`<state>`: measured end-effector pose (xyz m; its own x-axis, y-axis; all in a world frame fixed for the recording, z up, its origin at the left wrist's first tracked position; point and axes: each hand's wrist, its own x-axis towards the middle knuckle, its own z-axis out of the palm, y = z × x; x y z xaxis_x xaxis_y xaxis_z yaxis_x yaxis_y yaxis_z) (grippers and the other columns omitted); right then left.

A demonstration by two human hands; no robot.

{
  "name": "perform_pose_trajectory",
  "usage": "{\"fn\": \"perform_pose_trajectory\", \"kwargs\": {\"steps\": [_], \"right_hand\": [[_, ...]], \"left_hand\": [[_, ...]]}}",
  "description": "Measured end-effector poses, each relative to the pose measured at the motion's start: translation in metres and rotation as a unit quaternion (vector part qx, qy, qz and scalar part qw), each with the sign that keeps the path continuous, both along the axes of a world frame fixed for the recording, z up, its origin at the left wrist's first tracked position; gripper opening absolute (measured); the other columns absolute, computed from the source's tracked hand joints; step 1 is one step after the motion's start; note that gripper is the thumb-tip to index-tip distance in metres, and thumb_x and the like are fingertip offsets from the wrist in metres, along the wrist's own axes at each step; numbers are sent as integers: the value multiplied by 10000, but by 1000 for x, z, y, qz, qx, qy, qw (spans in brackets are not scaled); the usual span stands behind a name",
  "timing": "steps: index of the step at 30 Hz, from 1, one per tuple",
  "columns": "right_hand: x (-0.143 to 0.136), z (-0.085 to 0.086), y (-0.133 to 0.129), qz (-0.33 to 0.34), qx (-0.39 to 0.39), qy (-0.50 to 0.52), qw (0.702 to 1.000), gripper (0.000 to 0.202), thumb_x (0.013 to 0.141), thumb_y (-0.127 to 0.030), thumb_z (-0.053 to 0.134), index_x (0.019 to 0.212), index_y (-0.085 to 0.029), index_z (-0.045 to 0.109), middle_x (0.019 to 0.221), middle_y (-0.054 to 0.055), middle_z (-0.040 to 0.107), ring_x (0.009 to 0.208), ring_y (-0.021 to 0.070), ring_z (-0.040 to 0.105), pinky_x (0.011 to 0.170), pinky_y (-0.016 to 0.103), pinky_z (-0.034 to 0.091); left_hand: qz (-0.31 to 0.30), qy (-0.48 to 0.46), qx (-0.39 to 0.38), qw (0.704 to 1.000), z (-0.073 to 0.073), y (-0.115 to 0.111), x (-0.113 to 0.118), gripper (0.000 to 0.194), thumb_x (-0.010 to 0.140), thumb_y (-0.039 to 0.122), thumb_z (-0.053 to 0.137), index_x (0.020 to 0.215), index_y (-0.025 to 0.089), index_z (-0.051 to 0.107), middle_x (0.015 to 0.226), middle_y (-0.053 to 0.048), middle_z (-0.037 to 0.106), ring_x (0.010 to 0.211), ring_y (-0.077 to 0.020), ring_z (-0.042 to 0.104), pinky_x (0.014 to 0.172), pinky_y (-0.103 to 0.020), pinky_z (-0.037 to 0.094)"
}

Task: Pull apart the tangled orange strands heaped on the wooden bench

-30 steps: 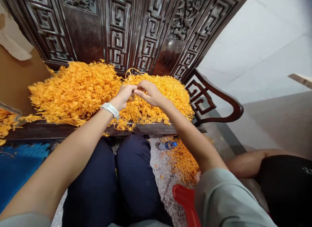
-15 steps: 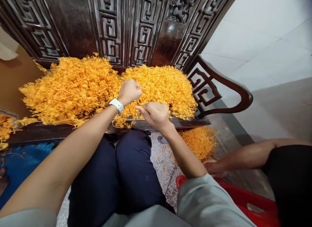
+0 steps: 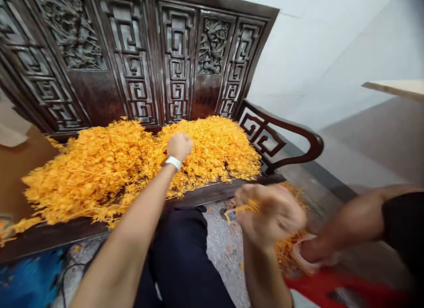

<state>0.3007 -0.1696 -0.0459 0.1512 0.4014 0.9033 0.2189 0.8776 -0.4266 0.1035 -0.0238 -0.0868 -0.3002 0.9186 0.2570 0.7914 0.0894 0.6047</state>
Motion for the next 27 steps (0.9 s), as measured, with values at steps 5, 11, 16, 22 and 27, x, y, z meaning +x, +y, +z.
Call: {"fn": "perform_pose_trajectory", "kwargs": {"steps": [5,11,16,22,27], "right_hand": [[-12,8,3,96,-179,231,951,610,968,-625,675,647,-244,324,546,-87,227,392,67,228,346,230,221],[-47,-18,64,128,-395,292,862,560,898,-793,615,811,-269,439,635,-81,320,499,93,313,440,257,285],[-66,-15,96,128,-381,311,861,534,897,-788,593,908,-256,542,697,-49,470,583,112,485,522,253,375],[-78,-11,116,101,-395,281,869,521,930,-765,591,910,-245,616,692,-13,553,606,127,544,516,243,409],[-94,-33,120,178,-464,180,849,557,879,-770,664,759,-243,529,588,-40,495,487,102,441,450,245,321]], "left_hand": [[35,-126,45,990,-17,10,-70,493,980,233,569,533,222,361,531,22,296,603,-138,329,620,-325,200],[-135,-350,4,927,14,-9,-32,575,1059,662,464,763,196,623,632,-15,582,602,-148,542,604,-316,356],[-388,-267,102,876,43,-34,16,570,803,744,792,783,183,695,781,-53,689,686,-155,558,653,-322,420],[-281,-321,115,897,47,-52,21,342,916,343,761,650,188,613,644,0,561,616,-125,447,620,-297,378],[-164,-465,21,870,40,-53,19,369,917,128,654,597,190,478,635,-5,531,612,-123,444,643,-306,391]]}}
